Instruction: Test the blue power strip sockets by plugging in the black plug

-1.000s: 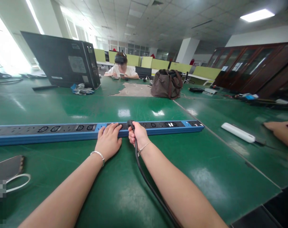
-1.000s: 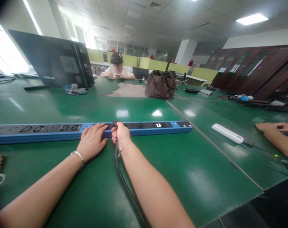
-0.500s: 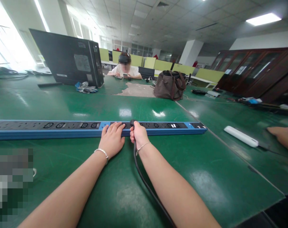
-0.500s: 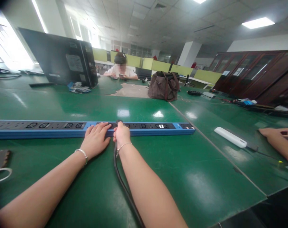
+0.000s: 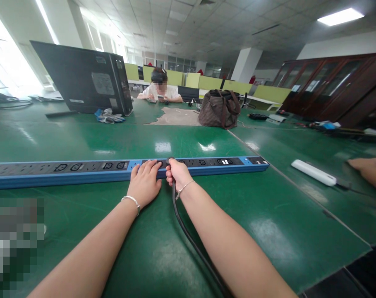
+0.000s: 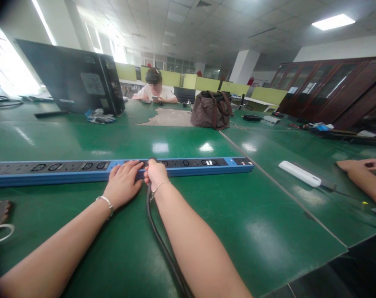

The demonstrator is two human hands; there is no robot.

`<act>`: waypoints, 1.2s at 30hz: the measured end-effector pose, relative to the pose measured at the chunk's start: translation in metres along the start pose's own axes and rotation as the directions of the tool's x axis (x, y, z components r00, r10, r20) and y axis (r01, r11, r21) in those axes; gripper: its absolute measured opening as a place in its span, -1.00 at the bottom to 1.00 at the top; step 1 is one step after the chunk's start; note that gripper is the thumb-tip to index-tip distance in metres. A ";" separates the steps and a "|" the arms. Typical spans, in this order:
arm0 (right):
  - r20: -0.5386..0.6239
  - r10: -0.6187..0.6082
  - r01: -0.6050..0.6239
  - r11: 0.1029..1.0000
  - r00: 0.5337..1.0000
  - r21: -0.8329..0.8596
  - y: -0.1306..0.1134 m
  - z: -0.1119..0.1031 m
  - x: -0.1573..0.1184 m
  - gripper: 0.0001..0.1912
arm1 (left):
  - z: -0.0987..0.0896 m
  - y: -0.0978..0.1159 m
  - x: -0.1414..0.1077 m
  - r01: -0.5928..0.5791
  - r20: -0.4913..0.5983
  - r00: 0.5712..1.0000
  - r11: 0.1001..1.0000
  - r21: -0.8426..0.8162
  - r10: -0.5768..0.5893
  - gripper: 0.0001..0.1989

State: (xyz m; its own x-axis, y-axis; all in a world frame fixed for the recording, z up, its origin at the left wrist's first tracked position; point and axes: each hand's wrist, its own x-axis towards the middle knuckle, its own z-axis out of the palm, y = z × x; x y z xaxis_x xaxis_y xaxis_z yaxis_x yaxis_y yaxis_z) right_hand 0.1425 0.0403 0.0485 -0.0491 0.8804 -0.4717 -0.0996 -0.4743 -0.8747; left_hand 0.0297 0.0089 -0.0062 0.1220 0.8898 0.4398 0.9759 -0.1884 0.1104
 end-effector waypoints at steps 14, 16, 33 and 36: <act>0.042 0.012 -0.007 0.994 0.999 -0.113 -0.004 -0.008 0.004 -0.61 | -0.002 0.000 -0.001 -0.010 0.031 0.999 1.000 -0.003 0.010 -0.47; 0.073 0.048 -0.037 0.989 0.996 -0.144 -0.007 -0.012 0.008 -0.60 | -0.002 -0.001 -0.001 -0.011 0.030 0.999 1.000 -0.005 0.012 -0.47; 0.094 -0.852 0.471 0.189 0.515 -0.862 0.026 -0.103 0.010 -0.74 | -0.027 0.023 0.004 0.133 0.125 0.986 0.971 -0.199 -0.109 -0.55; 0.238 -0.855 0.492 0.022 0.460 -0.870 0.030 -0.102 0.018 -0.64 | -0.030 0.033 0.013 0.358 0.229 0.931 0.845 -0.398 -0.286 -0.53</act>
State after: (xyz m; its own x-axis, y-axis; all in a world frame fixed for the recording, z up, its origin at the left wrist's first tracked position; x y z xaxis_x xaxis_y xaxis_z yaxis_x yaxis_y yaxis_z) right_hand 0.2401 0.0420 0.0025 -0.1744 0.8117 0.5574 0.8382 0.4194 -0.3484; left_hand 0.0584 0.0019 0.0296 -0.1243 0.9769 0.1739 0.7960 -0.0065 0.6053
